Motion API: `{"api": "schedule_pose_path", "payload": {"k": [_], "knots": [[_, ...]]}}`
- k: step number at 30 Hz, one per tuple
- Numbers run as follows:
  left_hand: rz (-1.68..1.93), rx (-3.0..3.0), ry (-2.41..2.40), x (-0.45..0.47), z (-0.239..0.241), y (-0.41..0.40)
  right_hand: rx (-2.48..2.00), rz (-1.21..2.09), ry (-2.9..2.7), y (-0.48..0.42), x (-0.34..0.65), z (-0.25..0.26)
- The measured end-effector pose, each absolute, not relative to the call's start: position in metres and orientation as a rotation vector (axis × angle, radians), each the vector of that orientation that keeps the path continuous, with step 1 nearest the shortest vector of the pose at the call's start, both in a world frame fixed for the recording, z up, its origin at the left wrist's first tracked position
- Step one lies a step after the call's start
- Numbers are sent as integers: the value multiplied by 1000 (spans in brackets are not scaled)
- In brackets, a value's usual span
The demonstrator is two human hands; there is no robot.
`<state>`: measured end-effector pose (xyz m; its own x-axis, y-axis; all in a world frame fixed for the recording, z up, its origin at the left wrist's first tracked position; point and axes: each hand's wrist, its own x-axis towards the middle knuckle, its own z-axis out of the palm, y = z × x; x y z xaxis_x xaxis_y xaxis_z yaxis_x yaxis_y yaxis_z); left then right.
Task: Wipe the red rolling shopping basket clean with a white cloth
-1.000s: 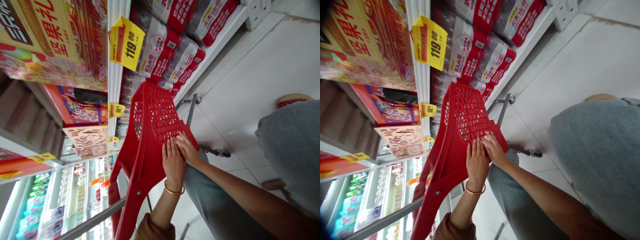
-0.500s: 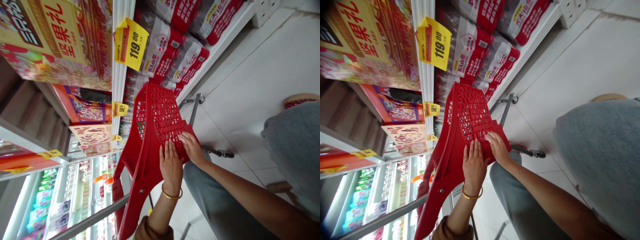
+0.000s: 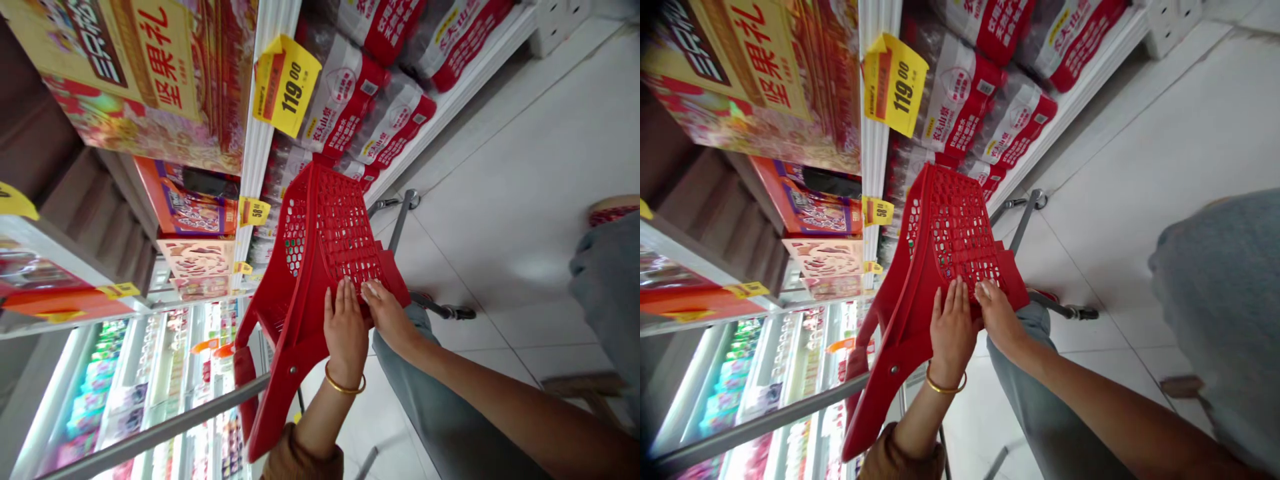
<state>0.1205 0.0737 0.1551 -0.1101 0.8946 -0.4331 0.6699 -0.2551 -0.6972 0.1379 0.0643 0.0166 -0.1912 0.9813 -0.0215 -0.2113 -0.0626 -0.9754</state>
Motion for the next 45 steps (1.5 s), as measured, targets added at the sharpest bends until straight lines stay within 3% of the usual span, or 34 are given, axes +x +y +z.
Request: {"api": "schedule_pose_path", "payload": {"k": [11,18,32,45], "knots": [[1246,-1904,-1748,121,164,70,-806,1195,-1247,98,146,41],[1192,-1856,-1733,117,165,66,-762,1257,-1196,83,128,22],[1226,-1815,-1785,116,185,63,-882,1106,-1288,84,153,41],[1219,-1816,-1773,112,186,61,-729,1123,-1391,75,136,36]]}}
